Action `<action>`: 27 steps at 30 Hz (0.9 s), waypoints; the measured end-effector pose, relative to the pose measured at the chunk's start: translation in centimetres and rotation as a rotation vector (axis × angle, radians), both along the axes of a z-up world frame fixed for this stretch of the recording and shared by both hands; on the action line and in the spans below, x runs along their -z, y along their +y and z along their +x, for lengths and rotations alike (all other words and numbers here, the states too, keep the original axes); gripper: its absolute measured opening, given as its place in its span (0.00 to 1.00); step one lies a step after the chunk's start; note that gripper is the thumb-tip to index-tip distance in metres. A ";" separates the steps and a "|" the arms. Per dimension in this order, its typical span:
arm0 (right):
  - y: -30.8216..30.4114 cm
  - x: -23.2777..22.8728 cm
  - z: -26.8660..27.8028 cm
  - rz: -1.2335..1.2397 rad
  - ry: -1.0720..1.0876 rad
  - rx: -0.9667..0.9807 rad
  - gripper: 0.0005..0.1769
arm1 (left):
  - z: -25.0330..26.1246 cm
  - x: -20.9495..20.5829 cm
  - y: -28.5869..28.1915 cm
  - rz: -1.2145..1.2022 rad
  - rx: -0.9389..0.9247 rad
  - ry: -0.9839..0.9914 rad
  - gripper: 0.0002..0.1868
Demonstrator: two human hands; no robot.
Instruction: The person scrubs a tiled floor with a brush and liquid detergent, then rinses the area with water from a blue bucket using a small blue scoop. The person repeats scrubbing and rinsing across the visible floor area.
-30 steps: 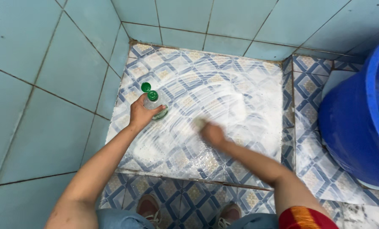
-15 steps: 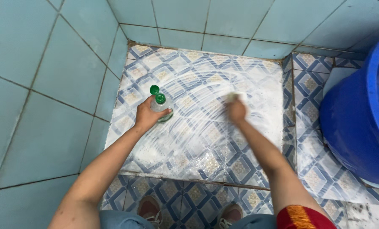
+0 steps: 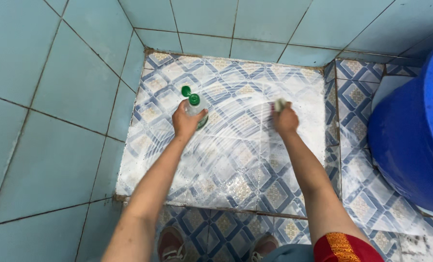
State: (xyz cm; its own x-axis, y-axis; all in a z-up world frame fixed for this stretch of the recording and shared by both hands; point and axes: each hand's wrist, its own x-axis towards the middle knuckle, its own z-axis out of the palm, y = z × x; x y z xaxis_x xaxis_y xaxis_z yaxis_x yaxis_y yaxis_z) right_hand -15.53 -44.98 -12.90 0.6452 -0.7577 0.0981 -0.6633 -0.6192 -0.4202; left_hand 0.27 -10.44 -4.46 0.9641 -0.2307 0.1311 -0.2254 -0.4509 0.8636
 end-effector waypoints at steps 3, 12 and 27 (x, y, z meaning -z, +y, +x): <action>1.8 2.1 0.1 0.057 0.023 0.048 0.34 | -0.9 1.1 -0.7 -0.117 -0.105 0.055 0.32; 14.3 4.4 4.5 0.077 0.200 -0.869 0.31 | -1.6 4.2 -1.5 -0.229 -0.144 0.044 0.32; 17.5 7.0 6.4 -0.070 0.044 -0.392 0.32 | -1.3 7.0 -2.0 -0.253 -0.168 -0.014 0.36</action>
